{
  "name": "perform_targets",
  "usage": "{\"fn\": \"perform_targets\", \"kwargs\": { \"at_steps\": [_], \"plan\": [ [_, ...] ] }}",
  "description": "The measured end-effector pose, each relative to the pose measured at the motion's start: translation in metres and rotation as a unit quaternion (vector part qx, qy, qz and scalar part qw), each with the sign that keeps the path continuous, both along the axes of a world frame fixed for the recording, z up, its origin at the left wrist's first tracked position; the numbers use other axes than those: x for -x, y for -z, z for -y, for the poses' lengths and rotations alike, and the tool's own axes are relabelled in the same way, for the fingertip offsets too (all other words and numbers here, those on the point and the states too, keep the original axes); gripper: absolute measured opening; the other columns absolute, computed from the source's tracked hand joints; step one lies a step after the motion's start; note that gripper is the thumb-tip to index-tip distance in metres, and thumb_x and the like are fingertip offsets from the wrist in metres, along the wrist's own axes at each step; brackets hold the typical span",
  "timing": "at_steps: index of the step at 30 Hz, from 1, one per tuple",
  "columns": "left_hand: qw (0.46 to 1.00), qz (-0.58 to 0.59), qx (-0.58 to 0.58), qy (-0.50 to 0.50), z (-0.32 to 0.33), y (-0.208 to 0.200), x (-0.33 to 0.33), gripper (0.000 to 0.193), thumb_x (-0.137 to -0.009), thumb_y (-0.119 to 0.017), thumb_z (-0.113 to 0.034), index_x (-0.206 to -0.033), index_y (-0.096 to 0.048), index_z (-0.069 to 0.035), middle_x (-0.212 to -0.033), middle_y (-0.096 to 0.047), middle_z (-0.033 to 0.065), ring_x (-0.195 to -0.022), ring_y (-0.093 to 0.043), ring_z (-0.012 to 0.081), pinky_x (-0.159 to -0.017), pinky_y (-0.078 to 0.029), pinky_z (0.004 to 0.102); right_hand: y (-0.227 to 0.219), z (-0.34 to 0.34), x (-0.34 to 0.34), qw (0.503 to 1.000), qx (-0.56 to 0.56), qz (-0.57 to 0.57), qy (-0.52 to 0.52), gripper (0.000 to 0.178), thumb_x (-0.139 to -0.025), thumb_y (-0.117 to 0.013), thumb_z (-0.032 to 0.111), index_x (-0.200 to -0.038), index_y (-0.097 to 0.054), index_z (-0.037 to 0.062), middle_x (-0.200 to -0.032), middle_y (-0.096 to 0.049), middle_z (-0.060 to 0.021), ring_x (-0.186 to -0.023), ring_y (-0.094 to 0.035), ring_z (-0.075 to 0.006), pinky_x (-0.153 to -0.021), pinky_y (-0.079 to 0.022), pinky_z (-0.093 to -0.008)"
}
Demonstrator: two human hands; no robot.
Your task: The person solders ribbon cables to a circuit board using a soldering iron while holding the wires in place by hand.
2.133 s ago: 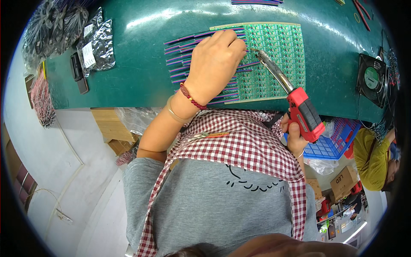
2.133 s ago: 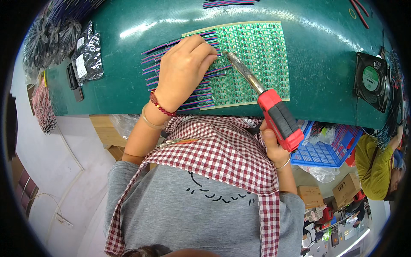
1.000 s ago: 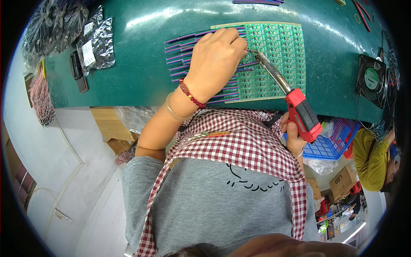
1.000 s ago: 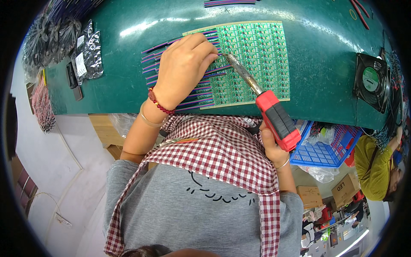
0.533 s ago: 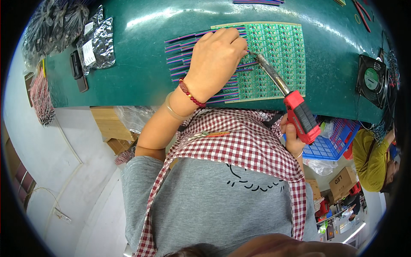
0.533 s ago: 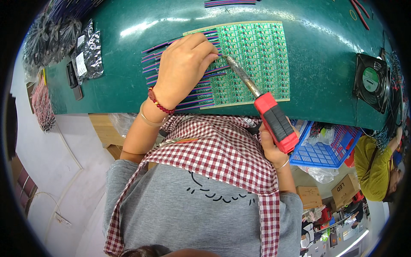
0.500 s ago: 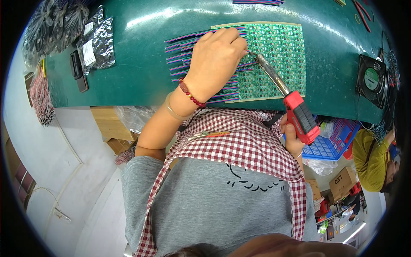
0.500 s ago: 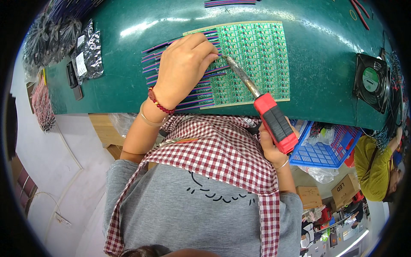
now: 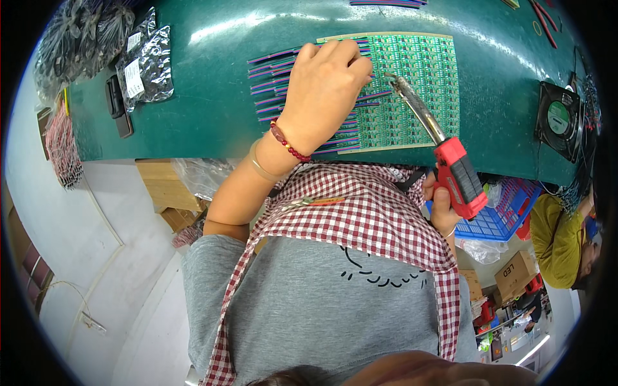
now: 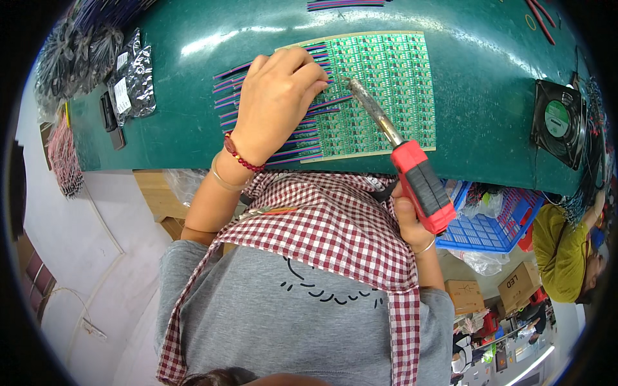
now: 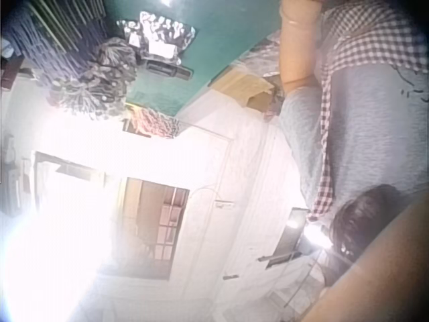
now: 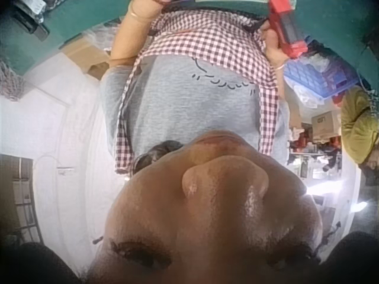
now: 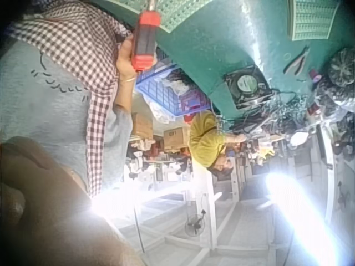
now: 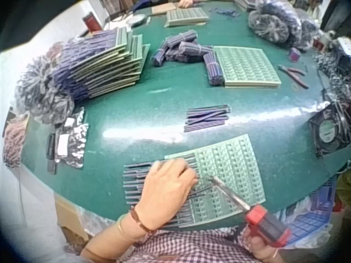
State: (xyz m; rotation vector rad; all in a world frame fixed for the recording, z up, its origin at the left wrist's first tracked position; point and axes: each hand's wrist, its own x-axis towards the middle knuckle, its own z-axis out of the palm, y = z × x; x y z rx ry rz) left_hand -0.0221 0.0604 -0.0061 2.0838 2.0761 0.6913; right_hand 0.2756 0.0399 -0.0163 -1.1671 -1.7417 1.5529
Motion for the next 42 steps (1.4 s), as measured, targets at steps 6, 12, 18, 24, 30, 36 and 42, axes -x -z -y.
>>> {"fn": "perform_targets", "kwargs": {
  "at_steps": [6, 12, 18, 24, 30, 36, 42],
  "plan": [
    [1.000, -0.010, 0.021, -0.014, 0.009, -0.009, -0.018, 0.015, -0.074, -0.073, -0.015, -0.081, -0.062, -0.010, -0.085, -0.056, 0.0010, -0.084, -0.054, 0.0207, -0.072, -0.039, 0.0351, -0.006, -0.004, 0.004, 0.995, 0.010, -0.047, 0.084, 0.053, -0.093, -0.059, 0.038, -0.122, -0.050, -0.0059, -0.074, -0.058, -0.0106, -0.055, -0.048, -0.0110, -0.052, -0.041, -0.0254],
    [0.998, 0.004, 0.047, -0.051, 0.011, 0.000, -0.029, 0.015, -0.074, -0.072, -0.013, -0.080, -0.059, -0.010, -0.082, -0.054, 0.0030, -0.082, -0.053, 0.0227, -0.071, -0.039, 0.0360, -0.009, -0.011, 0.007, 0.993, 0.005, -0.084, 0.081, 0.052, -0.092, -0.060, 0.036, -0.122, -0.050, -0.0054, -0.075, -0.058, -0.0111, -0.053, -0.048, -0.0116, -0.050, -0.042, -0.0256],
    [0.998, 0.011, 0.043, -0.042, 0.012, 0.002, -0.029, 0.014, -0.075, -0.070, -0.010, -0.082, -0.058, -0.010, -0.082, -0.054, 0.0045, -0.082, -0.053, 0.0234, -0.072, -0.039, 0.0360, -0.009, -0.006, 0.006, 0.991, 0.019, -0.093, 0.089, 0.052, -0.092, -0.060, 0.036, -0.122, -0.051, -0.0051, -0.077, -0.059, -0.0114, -0.053, -0.048, -0.0118, -0.049, -0.041, -0.0252],
    [0.995, 0.086, -0.023, -0.041, 0.011, -0.004, -0.027, 0.014, -0.077, -0.069, -0.004, -0.084, -0.057, -0.005, -0.081, -0.056, 0.0073, -0.078, -0.056, 0.0261, -0.068, -0.044, 0.0370, -0.010, -0.007, 0.006, 0.990, 0.023, -0.103, 0.091, 0.055, -0.091, -0.061, 0.040, -0.120, -0.050, -0.0051, -0.077, -0.059, -0.0115, -0.053, -0.048, -0.0122, -0.049, -0.042, -0.0249],
    [0.994, 0.098, -0.050, 0.008, 0.014, 0.001, -0.005, 0.011, -0.076, -0.068, 0.000, -0.085, -0.063, -0.004, -0.082, -0.059, 0.0077, -0.076, -0.060, 0.0260, -0.067, -0.050, 0.0353, -0.010, -0.003, 0.004, 0.986, 0.077, -0.108, 0.097, 0.058, -0.090, -0.061, 0.043, -0.120, -0.049, -0.0044, -0.077, -0.058, -0.0116, -0.054, -0.050, -0.0131, -0.050, -0.044, -0.0260],
    [0.995, 0.088, -0.036, 0.032, 0.015, 0.014, -0.002, 0.013, -0.074, -0.070, -0.001, -0.085, -0.066, -0.005, -0.080, -0.058, 0.0063, -0.075, -0.058, 0.0237, -0.066, -0.049, 0.0338, -0.003, 0.002, 0.002, 0.991, 0.086, -0.077, 0.063, 0.055, -0.091, -0.061, 0.042, -0.119, -0.050, -0.0038, -0.078, -0.058, -0.0109, -0.056, -0.050, -0.0135, -0.052, -0.044, -0.0265],
    [0.996, 0.065, -0.042, 0.048, 0.015, 0.015, 0.001, 0.013, -0.073, -0.070, -0.002, -0.085, -0.066, -0.006, -0.079, -0.057, 0.0053, -0.074, -0.057, 0.0218, -0.064, -0.049, 0.0329, -0.006, 0.000, 0.009, 0.990, 0.104, -0.081, 0.051, 0.043, -0.092, -0.060, 0.035, -0.112, -0.055, -0.0038, -0.076, -0.058, -0.0077, -0.059, -0.051, -0.0120, -0.054, -0.043, -0.0265]
  ]
}}
